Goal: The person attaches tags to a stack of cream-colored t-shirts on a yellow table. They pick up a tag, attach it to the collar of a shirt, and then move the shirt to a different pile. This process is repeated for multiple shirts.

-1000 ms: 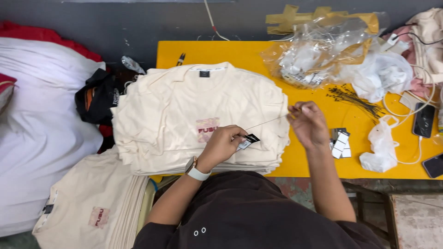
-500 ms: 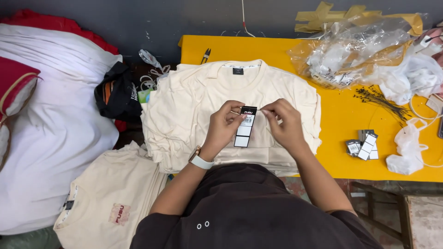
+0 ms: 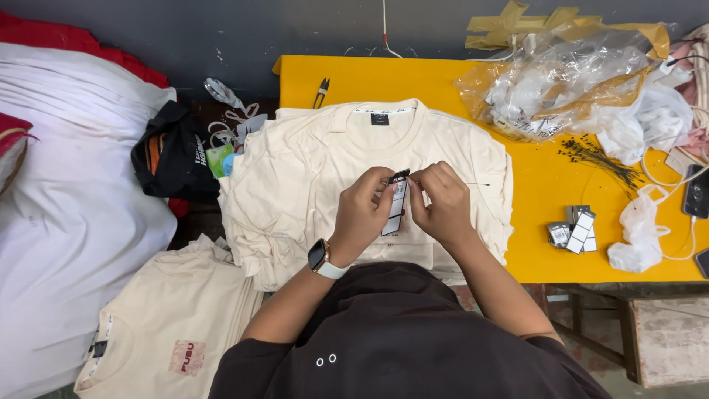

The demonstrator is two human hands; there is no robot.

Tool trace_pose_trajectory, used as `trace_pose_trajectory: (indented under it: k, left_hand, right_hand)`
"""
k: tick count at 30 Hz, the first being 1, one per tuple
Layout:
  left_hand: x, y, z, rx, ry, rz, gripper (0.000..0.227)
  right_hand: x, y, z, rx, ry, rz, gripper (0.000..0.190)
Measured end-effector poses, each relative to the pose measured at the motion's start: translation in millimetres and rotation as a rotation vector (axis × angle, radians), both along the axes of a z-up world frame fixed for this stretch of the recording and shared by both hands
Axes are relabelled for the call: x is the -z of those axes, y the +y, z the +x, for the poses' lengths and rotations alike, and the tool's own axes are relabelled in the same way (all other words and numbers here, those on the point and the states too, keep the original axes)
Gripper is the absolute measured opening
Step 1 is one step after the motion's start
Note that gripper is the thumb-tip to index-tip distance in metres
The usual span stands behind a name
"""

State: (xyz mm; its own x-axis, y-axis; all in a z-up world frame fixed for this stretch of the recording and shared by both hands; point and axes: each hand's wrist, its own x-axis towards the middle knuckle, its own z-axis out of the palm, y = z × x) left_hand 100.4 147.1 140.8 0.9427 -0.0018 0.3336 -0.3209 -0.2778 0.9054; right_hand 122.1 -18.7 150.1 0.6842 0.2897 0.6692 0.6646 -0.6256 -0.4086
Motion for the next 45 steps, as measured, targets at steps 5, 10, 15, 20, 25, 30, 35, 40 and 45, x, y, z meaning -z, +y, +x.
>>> trace_pose_trajectory:
  k: [5, 10, 15, 20, 25, 30, 35, 40, 45]
  left_hand:
    - [6, -1, 2, 0.006, -0.046, 0.104, 0.017]
    - [15, -7, 2, -0.008, -0.082, 0.261, 0.013]
    - [49, -5, 12, -0.09, -0.381, 0.639, 0.022]
    - [52, -2, 23, -0.072, -0.559, 0.717, 0.014]
    - [58, -11, 35, -0.085, -0.644, 0.792, 0.009]
    - [55, -10, 52, 0.103, -0.183, 0.776, 0.031]
    - [93, -4, 89, 0.142, 0.42, 0.078, 0.031]
    - [94, 20, 121, -0.003, 0.235, 0.373, 0.024]
    - [118, 17, 162, 0.018, -0.296, 0.94, 0.019]
  right_hand:
    - [13, -1, 8, -0.035, 0.004, 0.024, 0.009]
    - [31, 0, 15, -0.055, 0.045, 0.076, 0.011]
    - [67, -19, 33, -0.01, 0.794, 0.48, 0.031]
    - [65, -27, 48, -0.217, 1.096, 0.57, 0.017]
    - [106, -38, 70, -0.327, 1.441, 0.838, 0.019]
    - [115, -13, 103, -0.125, 1.34, 0.994, 0.013]
    - [131, -8, 175, 0.03, 1.094, 1.017, 0.013]
    - [153, -9, 192, 0.069, 1.01, 0.715, 0.011]
    - [158, -17, 176, 0.084, 0.817, 0.415, 0.012]
